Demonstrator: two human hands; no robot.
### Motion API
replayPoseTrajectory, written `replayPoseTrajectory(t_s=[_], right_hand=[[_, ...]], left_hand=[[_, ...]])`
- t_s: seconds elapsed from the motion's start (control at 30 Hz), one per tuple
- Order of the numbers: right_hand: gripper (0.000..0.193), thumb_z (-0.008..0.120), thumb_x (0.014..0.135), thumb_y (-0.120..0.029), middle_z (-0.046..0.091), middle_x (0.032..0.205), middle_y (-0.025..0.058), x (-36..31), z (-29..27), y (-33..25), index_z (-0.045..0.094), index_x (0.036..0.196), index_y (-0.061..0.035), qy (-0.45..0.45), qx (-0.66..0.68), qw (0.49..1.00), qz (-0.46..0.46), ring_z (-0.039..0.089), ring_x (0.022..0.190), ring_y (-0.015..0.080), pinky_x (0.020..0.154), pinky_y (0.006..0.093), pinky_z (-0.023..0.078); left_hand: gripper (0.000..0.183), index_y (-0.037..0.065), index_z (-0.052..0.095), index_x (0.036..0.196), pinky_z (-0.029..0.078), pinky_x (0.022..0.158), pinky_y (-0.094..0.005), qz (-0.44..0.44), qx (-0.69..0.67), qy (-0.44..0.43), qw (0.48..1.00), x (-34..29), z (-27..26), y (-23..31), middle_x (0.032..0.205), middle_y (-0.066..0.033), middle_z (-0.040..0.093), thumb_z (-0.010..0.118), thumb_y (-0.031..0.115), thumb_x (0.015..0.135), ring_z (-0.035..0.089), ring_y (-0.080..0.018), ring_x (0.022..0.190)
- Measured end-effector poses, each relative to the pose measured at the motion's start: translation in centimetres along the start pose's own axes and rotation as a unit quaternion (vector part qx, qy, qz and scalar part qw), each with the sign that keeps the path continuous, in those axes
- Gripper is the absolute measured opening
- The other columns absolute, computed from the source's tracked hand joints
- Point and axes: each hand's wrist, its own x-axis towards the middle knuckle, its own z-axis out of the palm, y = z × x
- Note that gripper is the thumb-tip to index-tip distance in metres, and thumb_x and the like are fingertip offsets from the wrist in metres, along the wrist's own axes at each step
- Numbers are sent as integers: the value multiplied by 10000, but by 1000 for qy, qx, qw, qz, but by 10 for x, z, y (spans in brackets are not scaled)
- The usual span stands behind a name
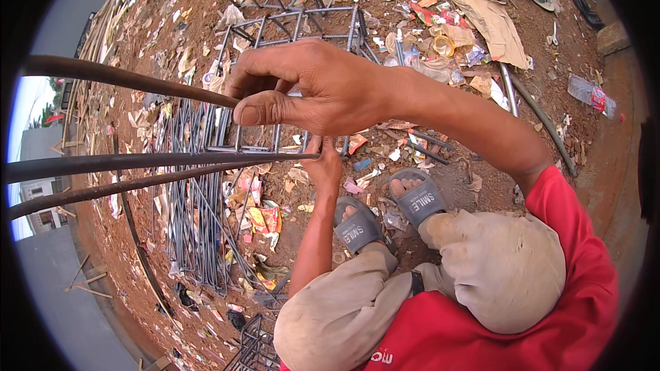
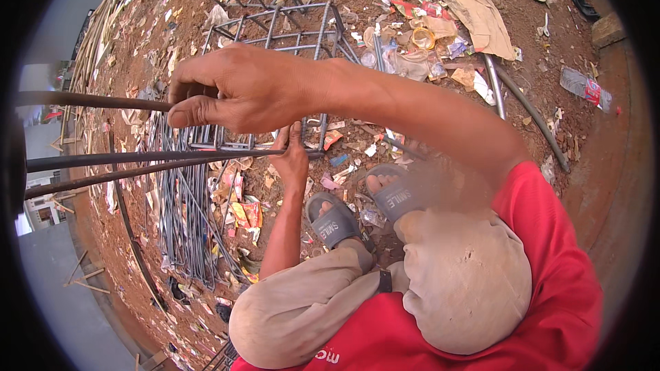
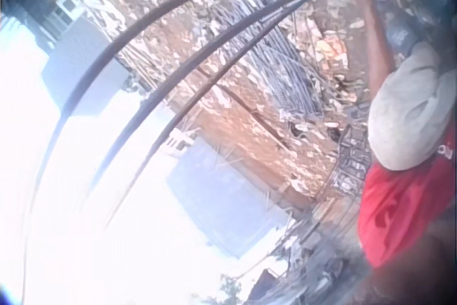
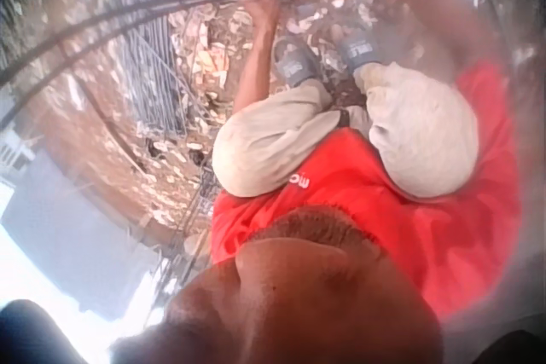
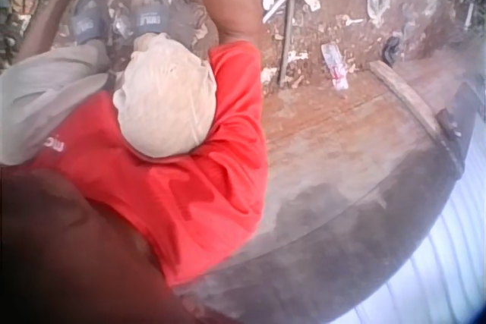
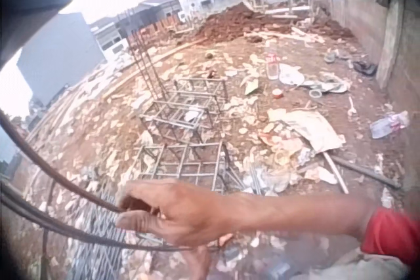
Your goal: The person assembles a rebar cage by hand, using wire and pliers to secure metal rods together. They move a small metal cage into position and twist wire around the joints to secure the structure.
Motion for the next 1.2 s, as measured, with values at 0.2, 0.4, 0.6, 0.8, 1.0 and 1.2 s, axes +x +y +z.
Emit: replayPoseTrajectory(t_s=[0.2, 0.4, 0.6, 0.8, 1.0, 1.2], right_hand=[[220, 664, 906, -241, 672, 825, 144, -5, -1, 7, 658, 967, -29, -21, -33, 999, 14, 659, 787, 309, 681, 422, 482], [248, 639, 923, -270, 662, 770, 164, -9, -2, 11, 669, 943, -25, -20, -34, 999, 6, 660, 752, 325, 687, 438, 481], [227, 626, 926, -248, 661, 776, 182, -6, 0, 17, 662, 940, -24, 13, -76, 997, -27, 659, 777, 365, 685, 450, 490], [223, 638, 913, -248, 680, 814, 175, -7, -7, 18, 669, 980, -37, -3, -78, 997, -18, 669, 799, 354, 708, 437, 506], [281, 675, 892, -280, 715, 897, 127, -25, -44, 19, 674, 1068, -61, 11, -135, 990, 31, 695, 837, 282, 763, 390, 519], [285, 632, 958, -246, 685, 924, 44, -146, -130, 56, 627, 1155, -40, 177, -195, 909, 322, 652, 821, 120, 722, 278, 542]], left_hand=[[228, -79, 675, 1118, 477, 892, -292, 27, -15, -7, 1000, 2, 1, -11, 1055, -124, 710, 620, 77, 960, 619, -146, 970], [242, -88, 668, 1128, 482, 909, -305, 26, -5, 4, 1000, -1, 4, -2, 1056, -113, 704, 616, 84, 965, 621, -152, 978], [221, -71, 655, 1109, 490, 915, -311, 19, -73, 5, 997, 2, 8, 1, 1071, -128, 700, 614, 94, 967, 638, -165, 999], [201, -32, 590, 1095, 489, 905, -312, 15, -104, -21, 994, 1, 5, -3, 1125, -145, 686, 587, 139, 990, 639, -169, 1022], [248, -34, 606, 1132, 484, 893, -306, 13, -82, -30, 996, 1, 4, -3, 1108, -123, 666, 593, 171, 992, 622, -160, 1011], [236, -25, 616, 1146, 502, 925, -327, 31, -96, -32, 994, 3, 3, -7, 1152, -126, 662, 575, 154, 997, 627, -182, 1067]])
